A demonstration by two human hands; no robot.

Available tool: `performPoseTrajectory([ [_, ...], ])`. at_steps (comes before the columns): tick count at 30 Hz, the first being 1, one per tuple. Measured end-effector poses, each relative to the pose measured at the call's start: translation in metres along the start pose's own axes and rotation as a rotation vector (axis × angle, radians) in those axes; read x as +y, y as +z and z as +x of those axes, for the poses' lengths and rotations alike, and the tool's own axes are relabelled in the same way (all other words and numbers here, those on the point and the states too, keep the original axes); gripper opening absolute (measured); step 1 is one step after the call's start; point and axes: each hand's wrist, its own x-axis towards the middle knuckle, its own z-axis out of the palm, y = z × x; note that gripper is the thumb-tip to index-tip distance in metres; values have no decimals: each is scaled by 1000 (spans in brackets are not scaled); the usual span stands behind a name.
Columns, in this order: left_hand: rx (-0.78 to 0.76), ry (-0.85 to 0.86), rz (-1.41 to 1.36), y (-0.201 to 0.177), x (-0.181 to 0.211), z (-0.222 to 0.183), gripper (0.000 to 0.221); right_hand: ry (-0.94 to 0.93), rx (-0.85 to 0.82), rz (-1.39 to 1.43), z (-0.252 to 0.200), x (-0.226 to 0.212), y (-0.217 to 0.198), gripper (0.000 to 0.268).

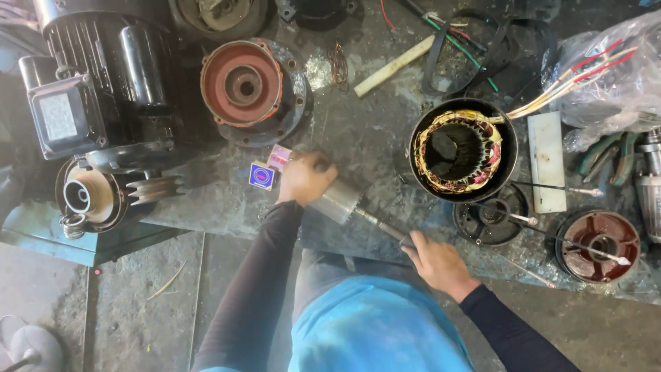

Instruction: Cleaning a motor rotor by rubbing its surface and shaft with sandpaper to remove dirt or rust.

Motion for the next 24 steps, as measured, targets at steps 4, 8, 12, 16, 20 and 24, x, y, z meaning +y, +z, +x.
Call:
performPoseTrajectory([
  [4, -37, 13, 30, 12, -7, 12, 50, 31, -42, 14, 15, -9, -16, 39],
  [8, -56, -16, 59, 23, -5, 12, 53, 93, -144, 232, 37, -38, -39, 47],
  [12, -40, -11, 75, 8, 3, 13, 50, 293, -355, 618, 50, -53, -87, 78],
  [16, -15, -73, 42, 2, 8, 5, 51, 304, -366, 631, 43, -58, -101, 81],
  [20, -23, -89, -12, -2, 14, -1, 50, 310, -369, 593, 28, -55, -100, 75],
  [24, -14, -81, -26, -5, 16, -4, 48, 81, -61, 36, 26, -24, -10, 53],
])
